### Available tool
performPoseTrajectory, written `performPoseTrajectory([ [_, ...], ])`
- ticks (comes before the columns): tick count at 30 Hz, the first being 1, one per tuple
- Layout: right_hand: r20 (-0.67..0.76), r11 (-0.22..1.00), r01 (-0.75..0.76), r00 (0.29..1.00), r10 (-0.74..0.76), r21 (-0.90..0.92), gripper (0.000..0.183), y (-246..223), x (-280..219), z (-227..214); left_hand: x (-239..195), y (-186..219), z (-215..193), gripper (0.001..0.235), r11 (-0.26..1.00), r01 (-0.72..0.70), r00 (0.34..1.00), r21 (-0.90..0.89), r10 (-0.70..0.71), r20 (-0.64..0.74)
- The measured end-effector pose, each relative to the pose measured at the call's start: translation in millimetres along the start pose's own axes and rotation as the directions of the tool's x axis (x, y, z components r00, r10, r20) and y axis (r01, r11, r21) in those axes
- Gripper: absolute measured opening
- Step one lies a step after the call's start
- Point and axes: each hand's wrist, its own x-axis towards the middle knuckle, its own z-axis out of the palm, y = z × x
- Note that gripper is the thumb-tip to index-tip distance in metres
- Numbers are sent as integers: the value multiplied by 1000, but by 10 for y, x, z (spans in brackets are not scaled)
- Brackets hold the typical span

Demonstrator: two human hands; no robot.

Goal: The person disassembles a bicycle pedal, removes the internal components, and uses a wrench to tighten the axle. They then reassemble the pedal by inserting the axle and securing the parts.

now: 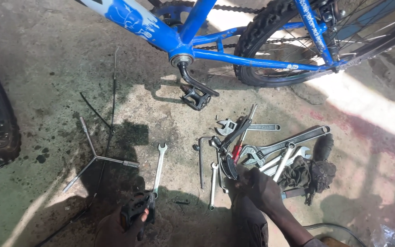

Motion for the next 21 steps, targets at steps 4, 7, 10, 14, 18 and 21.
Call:
performPoseTrajectory([
  [4, -12, 986, 21, 1000, -19, 164, 42, -201, -69, -35, 48, -114, 32, 52, 985, -82, 997, 152, 81, 12],
  [7, -13, 984, 24, 1000, -22, 176, 37, -325, -79, -52, 145, -266, 83, 53, 995, -103, 993, -7, 104, 57],
  [10, -39, 981, 58, 998, -51, 186, 37, -363, -47, -42, 246, -403, 106, 55, 983, -132, 985, -128, 145, 98],
  [14, -74, 972, 104, 993, -90, 213, 33, -350, -14, 6, 224, -367, 82, 57, 991, -111, 989, -77, 117, 86],
  [18, -30, 977, 92, 996, -88, 194, 41, -341, -26, -19, 163, -255, 98, 51, 974, -27, 994, -227, 50, 96],
  [21, -68, 971, 93, 994, -80, 219, 40, -290, -19, 11, 201, -237, 85, 56, 796, -103, 993, -597, 115, -19],
])
